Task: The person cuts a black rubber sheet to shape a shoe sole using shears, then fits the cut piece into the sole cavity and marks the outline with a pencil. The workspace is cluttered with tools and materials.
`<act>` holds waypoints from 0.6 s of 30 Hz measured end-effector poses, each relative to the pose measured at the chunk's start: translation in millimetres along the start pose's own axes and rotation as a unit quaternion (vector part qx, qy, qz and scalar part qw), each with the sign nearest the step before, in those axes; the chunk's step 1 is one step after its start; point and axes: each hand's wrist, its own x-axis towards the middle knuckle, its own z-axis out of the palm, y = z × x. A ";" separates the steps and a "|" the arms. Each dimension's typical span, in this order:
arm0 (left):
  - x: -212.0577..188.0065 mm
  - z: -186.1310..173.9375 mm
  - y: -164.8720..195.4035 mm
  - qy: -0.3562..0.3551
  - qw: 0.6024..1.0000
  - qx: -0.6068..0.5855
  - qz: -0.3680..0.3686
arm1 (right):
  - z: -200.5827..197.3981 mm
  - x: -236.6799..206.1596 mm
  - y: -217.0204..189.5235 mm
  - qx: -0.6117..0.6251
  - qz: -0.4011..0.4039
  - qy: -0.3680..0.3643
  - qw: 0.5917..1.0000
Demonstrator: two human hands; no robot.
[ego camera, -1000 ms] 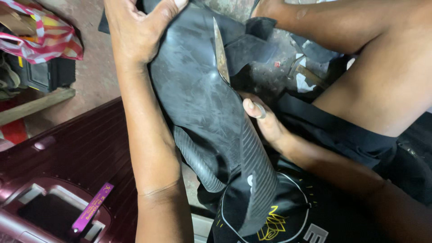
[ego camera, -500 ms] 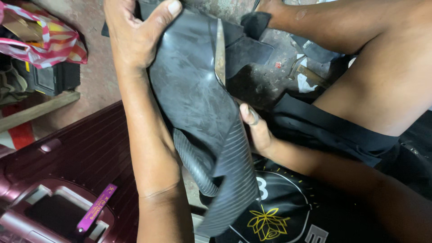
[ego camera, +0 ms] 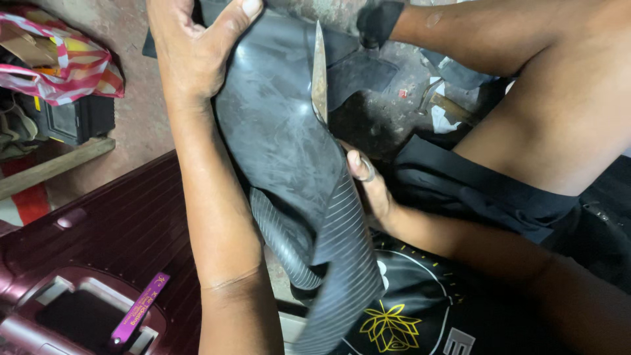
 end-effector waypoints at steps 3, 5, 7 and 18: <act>-0.4 -1.2 -7.3 0.014 0.997 0.050 0.056 | -4.0 1.1 3.2 0.016 0.000 0.006 1.000; 0.6 -2.0 -12.5 0.008 0.997 0.065 0.030 | -7.0 0.4 6.8 0.027 -0.003 -0.002 1.000; -1.1 -3.2 -15.4 0.000 0.999 0.040 0.012 | -10.1 -0.1 9.4 0.029 0.002 -0.020 0.999; 2.4 -1.6 1.0 -0.003 1.000 -0.010 -0.011 | 2.9 17.4 -3.0 0.160 0.038 -0.088 0.982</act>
